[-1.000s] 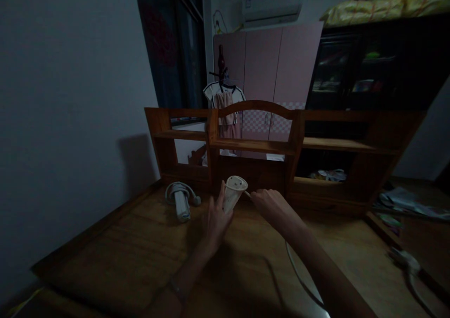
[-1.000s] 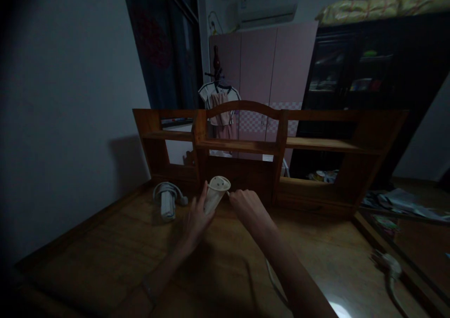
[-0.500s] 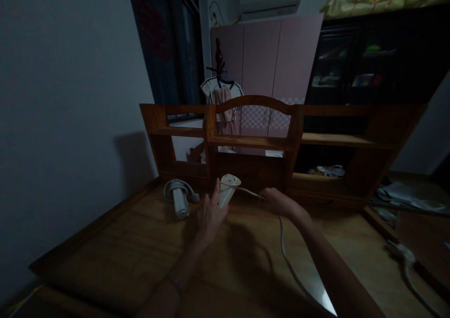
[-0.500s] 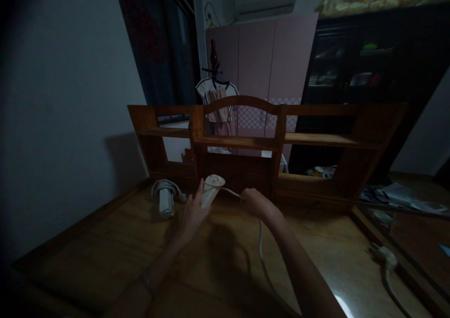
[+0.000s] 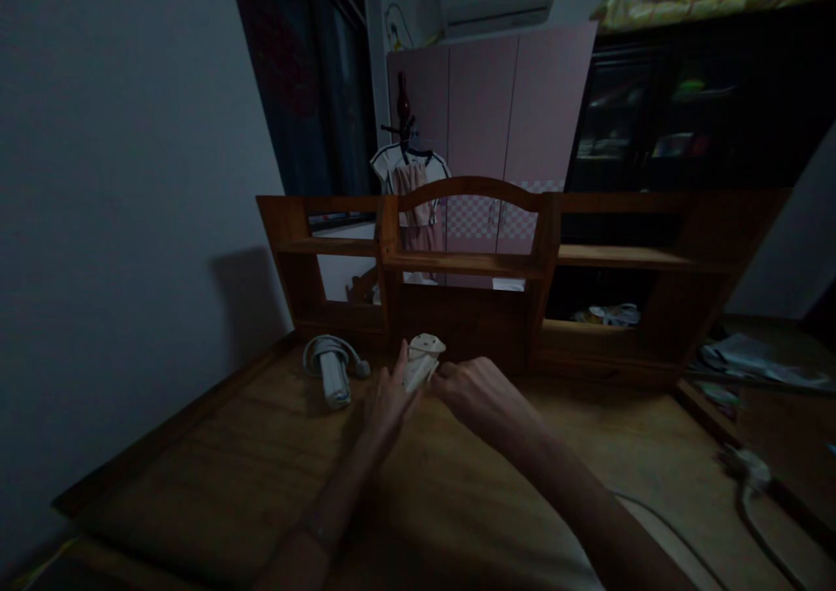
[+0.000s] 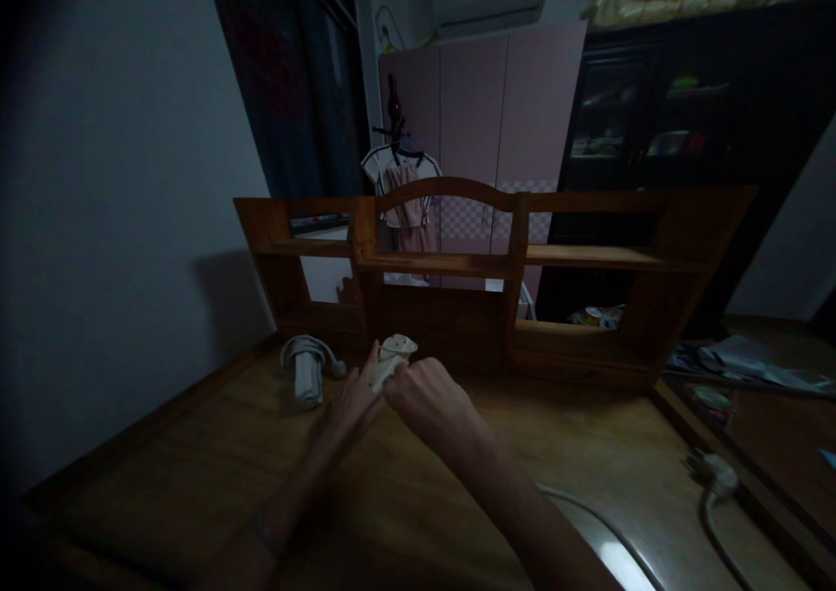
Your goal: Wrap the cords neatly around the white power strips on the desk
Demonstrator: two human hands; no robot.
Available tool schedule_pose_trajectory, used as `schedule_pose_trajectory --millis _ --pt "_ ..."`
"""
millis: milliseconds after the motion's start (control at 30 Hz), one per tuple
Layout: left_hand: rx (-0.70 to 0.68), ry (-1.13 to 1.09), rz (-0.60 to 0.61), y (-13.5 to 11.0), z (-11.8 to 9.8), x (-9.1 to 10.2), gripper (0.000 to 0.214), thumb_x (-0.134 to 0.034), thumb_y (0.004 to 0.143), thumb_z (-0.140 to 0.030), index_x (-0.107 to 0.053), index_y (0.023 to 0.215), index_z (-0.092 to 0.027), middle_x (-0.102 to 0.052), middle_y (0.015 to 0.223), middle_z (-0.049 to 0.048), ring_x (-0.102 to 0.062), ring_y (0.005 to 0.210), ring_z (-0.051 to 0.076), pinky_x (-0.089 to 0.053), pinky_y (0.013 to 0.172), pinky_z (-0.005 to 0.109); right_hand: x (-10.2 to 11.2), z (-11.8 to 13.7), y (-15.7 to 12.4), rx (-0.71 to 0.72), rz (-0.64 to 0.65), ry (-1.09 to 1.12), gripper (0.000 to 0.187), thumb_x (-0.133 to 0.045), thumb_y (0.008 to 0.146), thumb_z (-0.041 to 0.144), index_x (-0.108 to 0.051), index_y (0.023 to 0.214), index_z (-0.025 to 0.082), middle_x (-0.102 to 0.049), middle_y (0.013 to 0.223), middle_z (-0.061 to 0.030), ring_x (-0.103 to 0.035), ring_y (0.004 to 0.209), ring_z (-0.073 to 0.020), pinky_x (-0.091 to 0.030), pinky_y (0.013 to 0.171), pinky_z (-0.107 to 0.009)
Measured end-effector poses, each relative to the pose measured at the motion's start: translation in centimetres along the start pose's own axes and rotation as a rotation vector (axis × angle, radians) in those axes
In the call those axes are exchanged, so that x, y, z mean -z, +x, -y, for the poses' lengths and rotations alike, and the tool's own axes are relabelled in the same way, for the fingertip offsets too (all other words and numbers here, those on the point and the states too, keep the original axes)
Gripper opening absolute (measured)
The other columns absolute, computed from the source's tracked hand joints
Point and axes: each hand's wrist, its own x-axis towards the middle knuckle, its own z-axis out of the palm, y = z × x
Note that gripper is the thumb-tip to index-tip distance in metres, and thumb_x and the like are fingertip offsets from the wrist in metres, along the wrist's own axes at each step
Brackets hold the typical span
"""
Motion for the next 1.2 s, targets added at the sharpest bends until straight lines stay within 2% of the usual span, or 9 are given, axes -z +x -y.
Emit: schedule_pose_trajectory --millis 133,300,367,467,600,733,900,1067,1200 --pt "-0.303 -0.056 0.092 -1.3 -1.1 -1.4 0.086 -0.061 0.075 -0.033 -0.014 0.147 -0.032 -0.057 0.112 0.0098 -0.061 0.093 0.027 -0.046 0.075 0.032 1.3 -1.4 -0.8 -0.056 -0.045 0.043 0.016 -0.053 0.088 0.014 -0.066 0.080 0.016 -0.068 0.080 -0.0062 -0.059 0.064 -0.0140 -0.026 0.053 -0.026" --pt "-0.646 -0.005 0.056 -3.8 -4.0 -1.6 0.083 -0.062 0.073 -0.026 -0.021 0.145 -0.032 -0.055 0.110 0.0087 -0.058 0.091 0.024 -0.046 0.076 0.033 2.5 -5.1 -2.3 -0.211 -0.043 0.229 0.014 -0.059 0.082 0.019 -0.071 0.075 0.020 -0.068 0.075 -0.0022 -0.060 0.068 -0.0130 -0.029 0.056 -0.024" --pt "-0.751 0.033 0.064 -4.4 -4.7 -1.0 0.083 -0.060 0.074 -0.025 -0.019 0.146 -0.032 -0.056 0.107 0.0084 -0.057 0.089 0.024 -0.047 0.075 0.033 2.1 -6.4 -2.8 -0.245 -0.026 0.367 0.010 -0.062 0.078 0.021 -0.072 0.075 0.022 -0.068 0.071 0.0006 -0.060 0.066 -0.0124 -0.032 0.057 -0.023" --pt "-0.876 0.045 0.056 -4.6 -4.8 -0.5 0.085 -0.059 0.075 -0.029 -0.015 0.147 -0.023 -0.056 0.109 0.0110 -0.055 0.093 0.026 -0.048 0.078 0.037 1.0 -8.1 -3.2 -0.241 0.015 0.645 0.010 -0.064 0.076 0.025 -0.073 0.078 0.022 -0.069 0.071 0.0022 -0.062 0.068 -0.0133 -0.038 0.059 -0.021" --pt "-1.007 0.005 -0.089 -4.3 -4.0 -1.1 0.075 -0.053 0.080 -0.033 -0.021 0.144 -0.010 -0.056 0.116 0.0176 -0.054 0.104 0.030 -0.045 0.089 0.044 -0.4 -9.8 -3.3 -0.170 0.077 0.968 0.020 -0.065 0.077 0.033 -0.074 0.084 0.017 -0.072 0.079 -0.0019 -0.064 0.076 -0.0168 -0.045 0.065 -0.022" --pt "-0.960 -0.175 -0.287 -4.3 -3.6 -1.5 0.075 -0.053 0.083 -0.044 -0.022 0.144 -0.013 -0.055 0.122 0.0175 -0.053 0.110 0.029 -0.043 0.095 0.044 -1.9 -10.5 -3.1 -0.142 0.083 1.191 0.033 -0.066 0.076 0.041 -0.074 0.089 0.012 -0.072 0.086 -0.0070 -0.064 0.079 -0.0189 -0.047 0.073 -0.026" --pt "-0.783 -0.384 -0.249 -4.9 -4.1 -0.5 0.076 -0.057 0.082 -0.041 -0.021 0.146 -0.021 -0.051 0.126 0.0137 -0.053 0.111 0.026 -0.044 0.092 0.037 -5.0 -10.6 -2.1 -0.166 0.064 1.266 0.042 -0.056 0.083 0.044 -0.070 0.101 0.009 -0.070 0.094 -0.0090 -0.063 0.082 -0.0201 -0.049 0.073 -0.029" --pt "-0.463 -0.598 -0.268 -4.3 -4.7 -0.8 0.080 -0.064 0.075 -0.027 -0.026 0.145 -0.026 -0.050 0.133 0.0093 -0.051 0.117 0.025 -0.044 0.095 0.035 -8.1 -10.3 -0.3 -0.234 0.027 0.796 0.033 -0.047 0.088 0.033 -0.067 0.102 0.011 -0.070 0.094 -0.0046 -0.063 0.087 -0.0206 -0.048 0.073 -0.027" --pt "-0.191 -0.774 -0.294 -2.5 -4.1 -1.7 0.077 -0.065 0.070 -0.018 -0.036 0.140 -0.026 -0.054 0.133 0.0055 -0.053 0.117 0.024 -0.044 0.094 0.031 -9.4 -9.4 0.1 -0.382 0.066 0.545 0.029 -0.043 0.090 0.023 -0.065 0.109 0.016 -0.070 0.094 -0.0096 -0.064 0.089 -0.0231 -0.046 0.074 -0.029"
